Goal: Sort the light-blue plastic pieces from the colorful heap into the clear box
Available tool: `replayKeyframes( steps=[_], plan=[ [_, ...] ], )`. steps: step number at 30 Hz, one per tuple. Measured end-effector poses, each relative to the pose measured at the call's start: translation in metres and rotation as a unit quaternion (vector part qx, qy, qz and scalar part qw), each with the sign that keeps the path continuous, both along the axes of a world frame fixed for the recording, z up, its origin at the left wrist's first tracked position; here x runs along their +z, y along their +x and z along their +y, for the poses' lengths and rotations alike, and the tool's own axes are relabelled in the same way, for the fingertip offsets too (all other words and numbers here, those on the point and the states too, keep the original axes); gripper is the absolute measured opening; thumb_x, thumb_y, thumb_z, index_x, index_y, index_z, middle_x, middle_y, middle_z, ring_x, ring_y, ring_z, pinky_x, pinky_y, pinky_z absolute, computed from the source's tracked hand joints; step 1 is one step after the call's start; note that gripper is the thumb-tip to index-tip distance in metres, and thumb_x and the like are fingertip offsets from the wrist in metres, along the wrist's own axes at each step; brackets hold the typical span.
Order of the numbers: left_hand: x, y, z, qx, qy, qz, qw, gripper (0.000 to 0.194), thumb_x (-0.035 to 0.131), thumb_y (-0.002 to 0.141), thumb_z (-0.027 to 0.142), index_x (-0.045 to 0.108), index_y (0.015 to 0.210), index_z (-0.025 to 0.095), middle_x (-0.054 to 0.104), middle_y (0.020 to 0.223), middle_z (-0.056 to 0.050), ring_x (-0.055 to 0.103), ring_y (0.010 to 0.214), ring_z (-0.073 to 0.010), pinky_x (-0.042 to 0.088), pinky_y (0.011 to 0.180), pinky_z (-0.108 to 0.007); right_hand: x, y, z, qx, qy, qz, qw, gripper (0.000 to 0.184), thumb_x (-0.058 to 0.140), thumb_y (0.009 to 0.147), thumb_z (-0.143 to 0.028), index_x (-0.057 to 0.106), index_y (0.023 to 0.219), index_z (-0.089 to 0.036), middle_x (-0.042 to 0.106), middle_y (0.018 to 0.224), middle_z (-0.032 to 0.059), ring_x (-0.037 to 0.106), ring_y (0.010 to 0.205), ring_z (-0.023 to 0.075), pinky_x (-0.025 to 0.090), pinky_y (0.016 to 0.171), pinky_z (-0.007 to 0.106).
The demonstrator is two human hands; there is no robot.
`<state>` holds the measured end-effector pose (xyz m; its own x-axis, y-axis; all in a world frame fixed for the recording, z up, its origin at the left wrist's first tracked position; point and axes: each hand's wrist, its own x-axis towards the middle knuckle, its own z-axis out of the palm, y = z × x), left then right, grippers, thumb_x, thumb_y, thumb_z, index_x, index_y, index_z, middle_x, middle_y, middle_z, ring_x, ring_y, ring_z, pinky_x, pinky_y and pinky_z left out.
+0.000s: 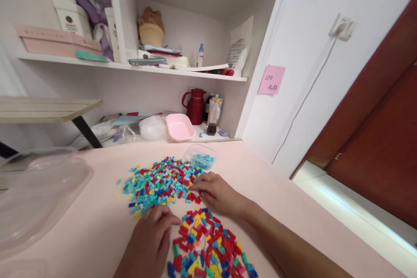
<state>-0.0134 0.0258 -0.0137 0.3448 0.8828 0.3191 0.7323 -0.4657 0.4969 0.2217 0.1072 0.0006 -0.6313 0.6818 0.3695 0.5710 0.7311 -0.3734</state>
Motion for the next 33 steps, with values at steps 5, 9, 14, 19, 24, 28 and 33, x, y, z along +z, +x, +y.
replayKeyframes(
  steps=[5, 9, 14, 19, 24, 28, 33],
  plan=[
    [0.002, 0.000, -0.003, 0.000, -0.007, 0.008, 1.000, 0.030, 0.039, 0.085, 0.017, 0.066, 0.093, 0.028, 0.061, 0.097, -0.003, 0.058, 0.093, -0.0197, 0.048, 0.081, -0.035, 0.006, 0.001, -0.001, 0.018, -0.027, 0.016, 0.999, 0.044, 0.045, 0.075, 0.001, 0.069, 0.101, -0.024, 0.066, 0.097, 0.0030, 0.057, 0.094, 0.0171, 0.044, 0.089, 0.032],
    [0.002, 0.002, -0.003, 0.007, -0.007, 0.012, 1.000, 0.031, 0.039, 0.086, 0.017, 0.066, 0.094, 0.029, 0.061, 0.097, -0.004, 0.058, 0.093, -0.0199, 0.048, 0.081, -0.036, 0.013, 0.003, -0.002, 0.049, -0.076, 0.030, 0.995, 0.035, 0.045, 0.073, 0.002, 0.070, 0.082, -0.021, 0.067, 0.091, 0.0021, 0.058, 0.091, 0.0154, 0.045, 0.087, 0.029],
    [0.000, 0.003, -0.004, 0.020, 0.010, 0.014, 1.000, 0.032, 0.039, 0.085, 0.018, 0.066, 0.099, 0.030, 0.061, 0.099, -0.004, 0.058, 0.094, -0.0206, 0.048, 0.082, -0.037, 0.012, 0.004, -0.001, 0.038, -0.100, 0.050, 0.993, 0.037, 0.047, 0.076, 0.000, 0.071, 0.092, -0.023, 0.068, 0.092, 0.0017, 0.058, 0.092, 0.0156, 0.046, 0.087, 0.029],
    [-0.005, 0.002, -0.004, 0.018, 0.017, 0.015, 1.000, 0.032, 0.041, 0.085, 0.020, 0.066, 0.102, 0.031, 0.061, 0.100, -0.004, 0.058, 0.094, -0.0214, 0.048, 0.081, -0.038, 0.019, 0.009, 0.000, 0.048, -0.120, 0.018, 0.992, 0.026, 0.060, 0.078, -0.011, 0.070, 0.099, -0.023, 0.068, 0.096, 0.0033, 0.058, 0.092, 0.0170, 0.046, 0.084, 0.029],
    [-0.002, 0.003, -0.005, 0.019, 0.013, 0.026, 0.999, 0.033, 0.039, 0.086, 0.020, 0.066, 0.103, 0.030, 0.061, 0.100, -0.005, 0.058, 0.094, -0.0219, 0.048, 0.081, -0.040, 0.028, 0.015, -0.002, 0.068, -0.144, 0.003, 0.987, 0.026, 0.067, 0.078, -0.020, 0.070, 0.103, -0.024, 0.066, 0.098, 0.0052, 0.059, 0.092, 0.0172, 0.047, 0.082, 0.028],
    [0.004, 0.005, -0.006, 0.019, 0.009, 0.033, 0.999, 0.032, 0.041, 0.086, 0.020, 0.066, 0.101, 0.030, 0.062, 0.100, -0.005, 0.059, 0.094, -0.0218, 0.049, 0.081, -0.039, 0.028, 0.015, -0.003, 0.072, -0.149, -0.004, 0.986, 0.026, 0.065, 0.080, -0.020, 0.070, 0.105, -0.026, 0.065, 0.097, 0.0050, 0.058, 0.093, 0.0171, 0.046, 0.083, 0.028],
    [0.004, 0.004, -0.006, 0.022, 0.011, 0.036, 0.999, 0.031, 0.043, 0.084, 0.020, 0.068, 0.099, 0.031, 0.063, 0.100, -0.004, 0.059, 0.093, -0.0219, 0.050, 0.081, -0.038, 0.026, 0.017, -0.001, 0.083, -0.154, -0.016, 0.984, 0.023, 0.062, 0.083, -0.019, 0.072, 0.102, -0.026, 0.063, 0.099, 0.0054, 0.057, 0.093, 0.0167, 0.046, 0.083, 0.027]
  ],
)
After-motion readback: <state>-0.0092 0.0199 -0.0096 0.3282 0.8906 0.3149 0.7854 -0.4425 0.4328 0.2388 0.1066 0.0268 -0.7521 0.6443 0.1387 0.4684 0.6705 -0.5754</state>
